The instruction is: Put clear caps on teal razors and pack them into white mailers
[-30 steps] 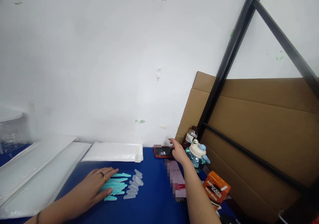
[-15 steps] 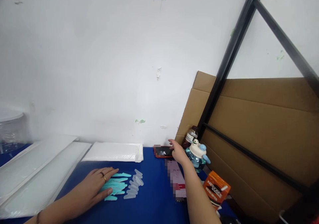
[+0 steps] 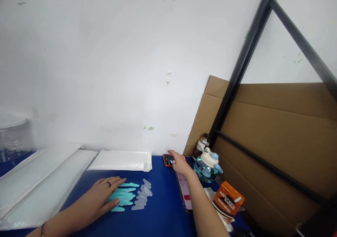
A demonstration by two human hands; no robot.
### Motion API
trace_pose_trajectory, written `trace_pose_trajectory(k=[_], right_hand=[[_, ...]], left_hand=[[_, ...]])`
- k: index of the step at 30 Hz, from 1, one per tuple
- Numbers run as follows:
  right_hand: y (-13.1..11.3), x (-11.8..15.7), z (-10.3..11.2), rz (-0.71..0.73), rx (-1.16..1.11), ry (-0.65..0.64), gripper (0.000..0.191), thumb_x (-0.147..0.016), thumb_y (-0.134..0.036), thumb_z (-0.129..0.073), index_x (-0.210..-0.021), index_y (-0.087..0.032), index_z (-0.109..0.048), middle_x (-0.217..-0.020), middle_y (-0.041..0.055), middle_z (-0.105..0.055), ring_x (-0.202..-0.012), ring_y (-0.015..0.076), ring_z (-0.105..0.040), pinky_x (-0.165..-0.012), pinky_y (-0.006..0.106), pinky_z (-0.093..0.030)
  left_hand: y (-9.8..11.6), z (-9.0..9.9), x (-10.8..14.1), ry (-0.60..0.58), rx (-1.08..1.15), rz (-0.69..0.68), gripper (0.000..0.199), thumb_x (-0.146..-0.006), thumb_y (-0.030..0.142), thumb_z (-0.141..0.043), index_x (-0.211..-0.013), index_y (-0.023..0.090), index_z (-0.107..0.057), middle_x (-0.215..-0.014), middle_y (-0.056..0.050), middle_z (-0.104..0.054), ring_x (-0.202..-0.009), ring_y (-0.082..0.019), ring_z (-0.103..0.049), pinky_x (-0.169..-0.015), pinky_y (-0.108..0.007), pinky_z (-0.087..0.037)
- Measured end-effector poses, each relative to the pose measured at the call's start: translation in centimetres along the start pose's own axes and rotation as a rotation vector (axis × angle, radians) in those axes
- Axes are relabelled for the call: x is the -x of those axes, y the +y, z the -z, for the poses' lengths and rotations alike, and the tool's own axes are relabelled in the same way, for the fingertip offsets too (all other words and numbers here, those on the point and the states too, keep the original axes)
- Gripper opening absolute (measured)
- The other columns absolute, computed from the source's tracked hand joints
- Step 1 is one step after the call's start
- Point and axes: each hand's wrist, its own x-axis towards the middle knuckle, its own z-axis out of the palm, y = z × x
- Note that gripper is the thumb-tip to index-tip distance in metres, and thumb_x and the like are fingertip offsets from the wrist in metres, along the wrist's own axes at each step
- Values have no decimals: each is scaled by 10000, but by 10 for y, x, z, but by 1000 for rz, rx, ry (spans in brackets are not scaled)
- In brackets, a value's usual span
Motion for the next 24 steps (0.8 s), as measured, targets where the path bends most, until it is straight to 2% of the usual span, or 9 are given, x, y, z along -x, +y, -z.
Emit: trace_pose_trajectory(k=[6,10,14,18,24], right_hand=[[21,3,18,-175,80,39,703,-579,36,-385,-1210,-260,-482,-1115,42,-611,-1041,198,-554,-915,316,-379],[38,6,29,-255,108,87,723,-568,49,-355,-1249,-178,-440,-1173,97,-551,-1080,177,-529,-932,286,-376],[46,6,23,-308,126,126,755,-553,51,-352,-1285,-130,-393,-1267,148,-460,-1186,203,-447,-993,310,-325],[50,5,15,-352,126,134,779,-550,51,-356,-1307,-132,-357,-1271,151,-459,-1203,216,-436,-996,324,-325],[53,6,8,-380,89,142,766,-530,46,-377,-1276,-129,-404,-1253,165,-492,-1187,246,-457,-990,349,-334]], left_hand=[[0,1,0,8,-13,-10,512,-894,513,-339,-1361,304,-347,-1306,-52,-493,-1197,-248,-433,-1006,-411,-322],[0,1,1,21,-16,-22,507,-897,508,-338,-1360,300,-350,-1307,-58,-491,-1196,-249,-433,-1005,-406,-317],[0,1,1,22,-33,-26,507,-901,503,-328,-1365,299,-339,-1314,-56,-485,-1194,-243,-435,-1002,-397,-322],[0,0,1,27,-44,-21,507,-899,508,-327,-1362,304,-343,-1310,-52,-491,-1185,-244,-445,-993,-394,-330],[0,-2,0,27,-26,-7,512,-890,521,-340,-1355,307,-354,-1296,-45,-502,-1183,-239,-445,-998,-385,-320]])
